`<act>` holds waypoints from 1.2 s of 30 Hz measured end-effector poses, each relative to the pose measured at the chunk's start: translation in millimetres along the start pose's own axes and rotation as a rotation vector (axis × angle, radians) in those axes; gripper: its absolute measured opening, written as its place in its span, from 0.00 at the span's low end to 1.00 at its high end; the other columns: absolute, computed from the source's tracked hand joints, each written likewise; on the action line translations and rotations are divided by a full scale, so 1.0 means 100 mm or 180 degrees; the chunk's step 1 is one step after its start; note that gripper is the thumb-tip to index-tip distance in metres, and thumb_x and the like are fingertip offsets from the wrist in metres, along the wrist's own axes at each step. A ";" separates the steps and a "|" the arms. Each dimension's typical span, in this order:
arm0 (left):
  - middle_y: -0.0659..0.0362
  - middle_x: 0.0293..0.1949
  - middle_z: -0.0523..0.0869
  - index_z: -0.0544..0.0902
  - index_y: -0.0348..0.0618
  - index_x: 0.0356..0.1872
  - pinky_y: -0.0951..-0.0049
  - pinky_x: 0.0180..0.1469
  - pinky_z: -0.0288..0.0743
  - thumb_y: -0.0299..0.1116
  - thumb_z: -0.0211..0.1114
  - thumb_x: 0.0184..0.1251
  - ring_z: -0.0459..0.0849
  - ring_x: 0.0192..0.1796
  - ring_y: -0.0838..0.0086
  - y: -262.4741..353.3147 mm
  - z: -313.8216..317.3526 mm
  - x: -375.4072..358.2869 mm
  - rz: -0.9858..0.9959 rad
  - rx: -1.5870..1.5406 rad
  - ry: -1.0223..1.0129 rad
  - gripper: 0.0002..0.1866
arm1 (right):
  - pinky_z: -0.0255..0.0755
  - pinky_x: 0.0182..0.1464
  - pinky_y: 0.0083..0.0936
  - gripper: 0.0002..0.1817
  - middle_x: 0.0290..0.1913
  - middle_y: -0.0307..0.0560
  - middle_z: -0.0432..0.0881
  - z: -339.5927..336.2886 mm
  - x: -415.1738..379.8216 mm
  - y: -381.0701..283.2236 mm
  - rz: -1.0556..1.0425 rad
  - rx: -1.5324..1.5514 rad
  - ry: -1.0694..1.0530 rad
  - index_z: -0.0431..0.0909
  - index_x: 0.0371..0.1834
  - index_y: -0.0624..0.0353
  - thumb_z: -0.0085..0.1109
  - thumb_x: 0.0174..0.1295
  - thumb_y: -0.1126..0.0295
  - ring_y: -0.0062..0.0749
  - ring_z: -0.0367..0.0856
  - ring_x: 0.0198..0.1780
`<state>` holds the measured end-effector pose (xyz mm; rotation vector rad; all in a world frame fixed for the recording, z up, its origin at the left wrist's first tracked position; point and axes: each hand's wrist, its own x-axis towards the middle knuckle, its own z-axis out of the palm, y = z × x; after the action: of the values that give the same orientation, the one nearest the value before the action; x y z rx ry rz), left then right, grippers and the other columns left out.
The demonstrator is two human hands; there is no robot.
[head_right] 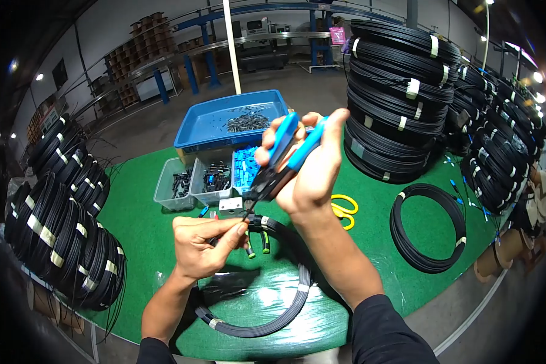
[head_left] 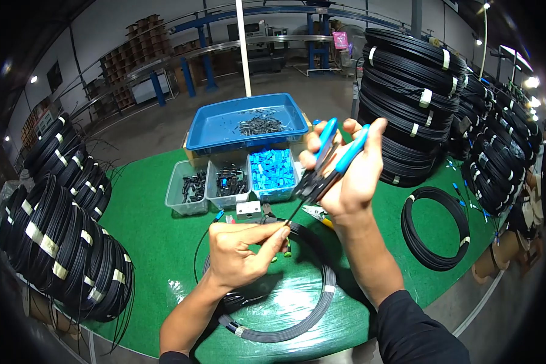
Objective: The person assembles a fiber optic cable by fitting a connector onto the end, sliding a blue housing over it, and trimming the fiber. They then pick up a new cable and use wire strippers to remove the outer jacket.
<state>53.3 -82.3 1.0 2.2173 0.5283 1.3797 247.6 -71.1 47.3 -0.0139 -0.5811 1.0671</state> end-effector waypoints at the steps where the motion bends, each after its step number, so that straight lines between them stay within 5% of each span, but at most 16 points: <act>1: 0.56 0.24 0.91 0.91 0.36 0.37 0.79 0.27 0.81 0.24 0.71 0.62 0.89 0.23 0.76 0.00 -0.02 -0.02 -0.0034 0.0026 -0.0160 0.05 | 0.75 0.29 0.41 0.32 0.34 0.56 0.79 -0.05 0.09 -0.09 -0.0047 0.0228 0.0144 0.70 0.41 0.50 0.40 0.69 0.29 0.46 0.78 0.32; 4: 0.56 0.23 0.90 0.91 0.34 0.34 0.79 0.27 0.81 0.23 0.70 0.61 0.90 0.24 0.76 -0.07 -0.06 -0.06 -0.0216 0.0015 -0.0314 0.04 | 0.77 0.39 0.50 0.35 0.37 0.54 0.76 -0.40 0.45 -0.69 -0.1047 0.0105 0.0948 0.67 0.41 0.53 0.41 0.67 0.28 0.48 0.78 0.38; 8: 0.51 0.24 0.90 0.89 0.28 0.35 0.77 0.29 0.85 0.20 0.67 0.65 0.90 0.26 0.72 -0.04 -0.06 0.03 -0.0388 -0.0234 -0.0305 0.05 | 0.74 0.48 0.56 0.29 0.39 0.53 0.72 -0.43 0.38 -0.91 -0.0955 -0.0194 0.0994 0.62 0.44 0.54 0.46 0.70 0.35 0.47 0.76 0.42; 9: 0.51 0.24 0.90 0.90 0.29 0.35 0.77 0.28 0.85 0.20 0.68 0.65 0.90 0.26 0.72 -0.05 -0.03 0.04 -0.0309 -0.0261 -0.0327 0.05 | 0.73 0.48 0.56 0.23 0.39 0.52 0.74 -0.29 0.35 -0.88 -0.0853 -0.0108 0.1150 0.66 0.42 0.54 0.53 0.69 0.45 0.47 0.77 0.41; 12: 0.54 0.27 0.91 0.91 0.36 0.35 0.78 0.30 0.83 0.24 0.71 0.60 0.91 0.27 0.74 -0.08 0.05 -0.03 0.0215 0.0020 -0.0537 0.04 | 0.74 0.53 0.57 0.14 0.46 0.55 0.80 -0.22 0.28 -0.82 -0.0566 -0.0185 0.0149 0.76 0.44 0.56 0.57 0.64 0.59 0.50 0.80 0.48; 16: 0.56 0.25 0.88 0.90 0.39 0.34 0.71 0.26 0.78 0.26 0.73 0.57 0.86 0.23 0.68 -0.07 0.25 -0.23 0.0792 -0.0006 -0.0287 0.04 | 0.79 0.54 0.46 0.24 0.56 0.62 0.78 0.05 0.14 -0.56 -0.0323 -0.1149 -0.0711 0.68 0.65 0.62 0.54 0.67 0.67 0.47 0.81 0.55; 18: 0.56 0.26 0.88 0.89 0.39 0.32 0.70 0.28 0.78 0.26 0.73 0.57 0.86 0.24 0.67 -0.09 0.26 -0.37 0.0882 0.0163 -0.0367 0.04 | 0.80 0.54 0.40 0.29 0.56 0.62 0.78 0.12 0.11 -0.32 -0.0250 -0.1836 -0.0891 0.66 0.67 0.66 0.60 0.64 0.68 0.44 0.82 0.54; 21: 0.57 0.26 0.88 0.88 0.38 0.32 0.70 0.29 0.79 0.25 0.74 0.54 0.87 0.25 0.67 -0.14 0.13 -0.56 0.0807 -0.0199 -0.0273 0.05 | 0.79 0.53 0.31 0.35 0.53 0.51 0.82 0.22 0.18 0.38 0.0853 -0.2815 -0.1743 0.72 0.64 0.64 0.75 0.49 0.77 0.34 0.84 0.51; 24: 0.56 0.26 0.88 0.87 0.36 0.32 0.71 0.28 0.78 0.23 0.73 0.53 0.85 0.24 0.66 -0.20 -0.01 -0.58 0.0802 -0.0467 -0.0126 0.05 | 0.76 0.58 0.29 0.37 0.50 0.42 0.83 0.18 0.20 1.00 0.1566 -0.3487 -0.2656 0.77 0.59 0.60 0.82 0.41 0.76 0.27 0.81 0.55; 30: 0.56 0.24 0.85 0.86 0.35 0.31 0.72 0.24 0.74 0.22 0.73 0.53 0.83 0.21 0.67 -0.43 -0.27 -0.52 0.0922 -0.0919 0.0253 0.05 | 0.78 0.55 0.36 0.39 0.48 0.58 0.86 0.01 0.26 2.07 0.1448 -0.4159 -0.4757 0.78 0.57 0.64 0.83 0.36 0.68 0.47 0.86 0.52; 36: 0.56 0.23 0.84 0.86 0.36 0.31 0.72 0.23 0.72 0.22 0.71 0.54 0.82 0.21 0.68 -0.65 -0.50 -0.44 0.0753 -0.1306 0.0253 0.04 | 0.76 0.52 0.42 0.38 0.45 0.58 0.81 -0.36 0.22 2.68 0.1524 -0.4008 -0.5738 0.80 0.55 0.62 0.83 0.32 0.72 0.56 0.81 0.50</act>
<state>-15.4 -44.1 -48.6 1.9382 -0.0013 1.5384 52.1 89.3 -49.6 -0.3255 -2.9202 0.7298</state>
